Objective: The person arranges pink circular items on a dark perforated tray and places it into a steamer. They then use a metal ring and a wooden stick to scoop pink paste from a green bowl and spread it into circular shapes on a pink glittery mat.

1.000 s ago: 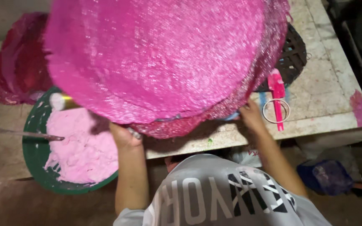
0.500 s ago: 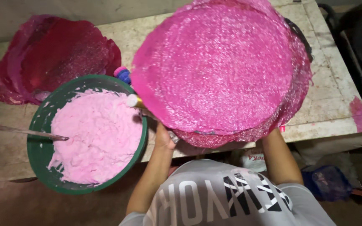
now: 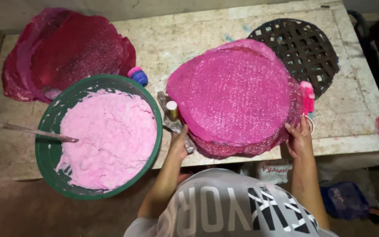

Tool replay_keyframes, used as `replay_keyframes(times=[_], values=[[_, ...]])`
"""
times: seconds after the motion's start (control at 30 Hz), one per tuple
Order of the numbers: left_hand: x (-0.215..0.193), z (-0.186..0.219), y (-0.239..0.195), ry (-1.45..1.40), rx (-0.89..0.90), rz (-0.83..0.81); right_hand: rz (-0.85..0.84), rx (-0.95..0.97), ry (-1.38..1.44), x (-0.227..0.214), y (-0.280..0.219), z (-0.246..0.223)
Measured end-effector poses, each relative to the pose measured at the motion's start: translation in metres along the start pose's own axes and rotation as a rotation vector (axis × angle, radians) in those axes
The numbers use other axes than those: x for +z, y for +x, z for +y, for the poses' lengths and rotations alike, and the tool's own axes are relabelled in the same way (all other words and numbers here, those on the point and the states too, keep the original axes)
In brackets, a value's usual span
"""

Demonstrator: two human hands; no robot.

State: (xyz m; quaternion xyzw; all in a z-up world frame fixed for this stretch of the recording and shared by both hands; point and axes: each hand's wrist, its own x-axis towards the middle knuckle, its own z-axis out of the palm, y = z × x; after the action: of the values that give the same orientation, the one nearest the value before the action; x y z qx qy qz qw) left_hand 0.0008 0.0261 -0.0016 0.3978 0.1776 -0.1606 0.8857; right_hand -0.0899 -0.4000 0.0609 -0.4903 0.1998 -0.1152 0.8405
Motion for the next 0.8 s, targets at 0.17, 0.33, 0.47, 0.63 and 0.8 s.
replay_keyframes(times=[0.17, 0.33, 0.47, 0.63, 0.8], values=[[-0.003, 0.029, -0.05, 0.264, -0.012, 0.207, 0.077, -0.036, -0.091, -0.035, 0.017, 0.019], [0.01, 0.048, -0.125, 0.307, -0.135, 0.23, 0.412, -0.351, -0.94, -0.08, 0.011, 0.01], [0.011, 0.066, -0.157, 0.233, -0.334, 0.152, 0.528, -0.525, -1.583, -0.096, 0.02, 0.009], [-0.033, 0.092, -0.2, 0.365, -0.354, 0.206, 0.424, -0.36, -1.403, -0.106, 0.029, -0.004], [-0.028, 0.107, -0.227, 0.317, -0.415, 0.184, 0.602, -0.587, -1.197, -0.085, 0.024, -0.052]])
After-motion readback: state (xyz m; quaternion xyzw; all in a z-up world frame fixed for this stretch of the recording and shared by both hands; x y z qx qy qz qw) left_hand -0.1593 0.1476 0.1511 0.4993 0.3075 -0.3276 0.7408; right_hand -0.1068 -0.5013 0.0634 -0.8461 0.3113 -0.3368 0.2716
